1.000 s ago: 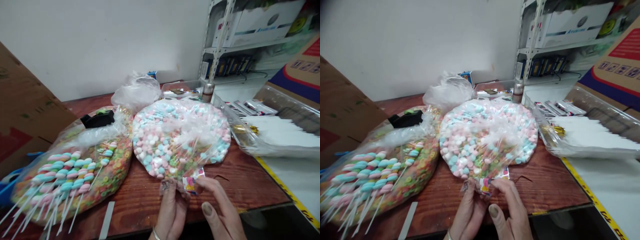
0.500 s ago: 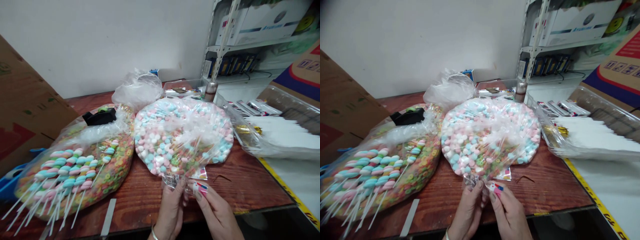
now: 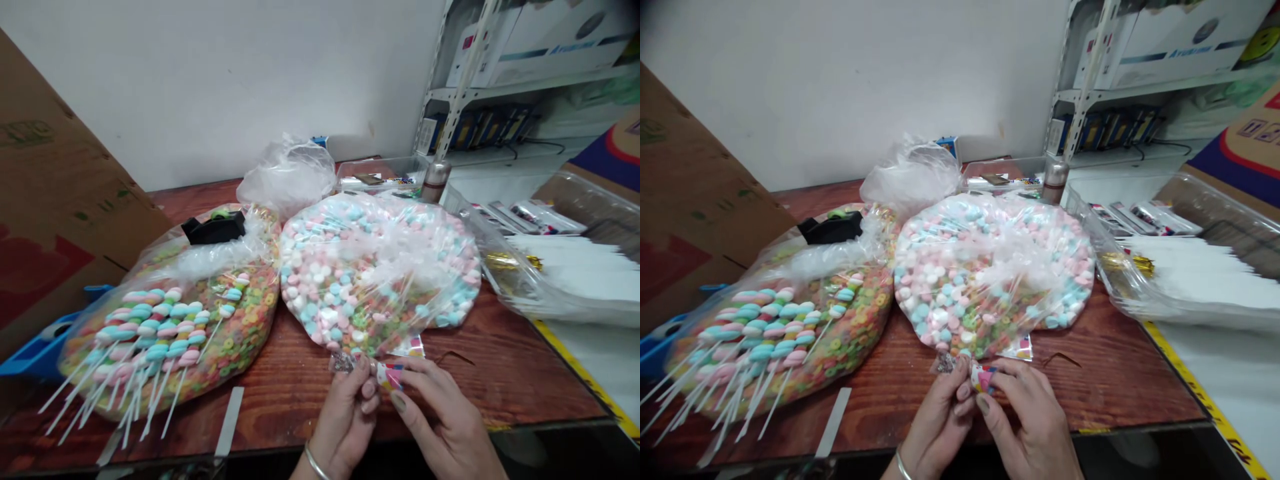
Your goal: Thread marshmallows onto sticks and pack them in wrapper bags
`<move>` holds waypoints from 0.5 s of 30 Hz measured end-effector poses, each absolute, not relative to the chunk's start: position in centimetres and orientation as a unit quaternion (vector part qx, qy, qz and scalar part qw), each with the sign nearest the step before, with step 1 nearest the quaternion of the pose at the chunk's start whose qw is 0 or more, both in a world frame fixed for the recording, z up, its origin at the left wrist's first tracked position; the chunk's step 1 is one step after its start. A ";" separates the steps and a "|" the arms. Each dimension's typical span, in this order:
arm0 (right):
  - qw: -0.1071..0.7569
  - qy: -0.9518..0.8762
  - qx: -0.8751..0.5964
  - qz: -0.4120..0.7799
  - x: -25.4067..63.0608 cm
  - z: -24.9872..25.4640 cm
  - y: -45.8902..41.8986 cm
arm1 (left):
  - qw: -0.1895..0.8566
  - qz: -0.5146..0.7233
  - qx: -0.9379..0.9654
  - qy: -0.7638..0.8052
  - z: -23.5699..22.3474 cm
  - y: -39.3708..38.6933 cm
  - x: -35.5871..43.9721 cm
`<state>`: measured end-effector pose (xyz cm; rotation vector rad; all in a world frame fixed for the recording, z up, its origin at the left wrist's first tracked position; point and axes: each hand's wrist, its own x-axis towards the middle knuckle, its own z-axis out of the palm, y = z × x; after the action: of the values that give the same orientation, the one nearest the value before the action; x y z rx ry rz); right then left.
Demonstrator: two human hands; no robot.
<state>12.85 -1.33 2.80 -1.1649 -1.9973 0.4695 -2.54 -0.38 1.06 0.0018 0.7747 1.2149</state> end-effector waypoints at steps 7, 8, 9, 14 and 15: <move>0.386 -0.802 -0.422 0.171 12.2 3.4 -1.3 | 0.778 0.530 -0.043 0.336 1.0 -0.5 -2.9; 0.382 -0.804 -0.424 0.167 12.1 3.4 -1.3 | 0.778 0.531 -0.050 0.332 1.0 -0.5 -3.0; 0.378 -0.805 -0.427 0.162 12.0 3.5 -1.3 | 0.778 0.533 -0.060 0.326 1.1 -0.5 -3.1; 0.379 -0.806 -0.429 0.149 11.7 3.8 -1.1 | 0.770 0.554 -0.108 0.299 1.1 -0.4 -3.7; 0.381 -0.807 -0.427 0.144 11.6 3.8 -1.2 | 0.766 0.560 -0.108 0.298 1.2 -0.5 -3.9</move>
<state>11.59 -1.16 3.85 -1.0896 -2.0609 0.3666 -3.87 -0.51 1.18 -0.2357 0.6477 1.2162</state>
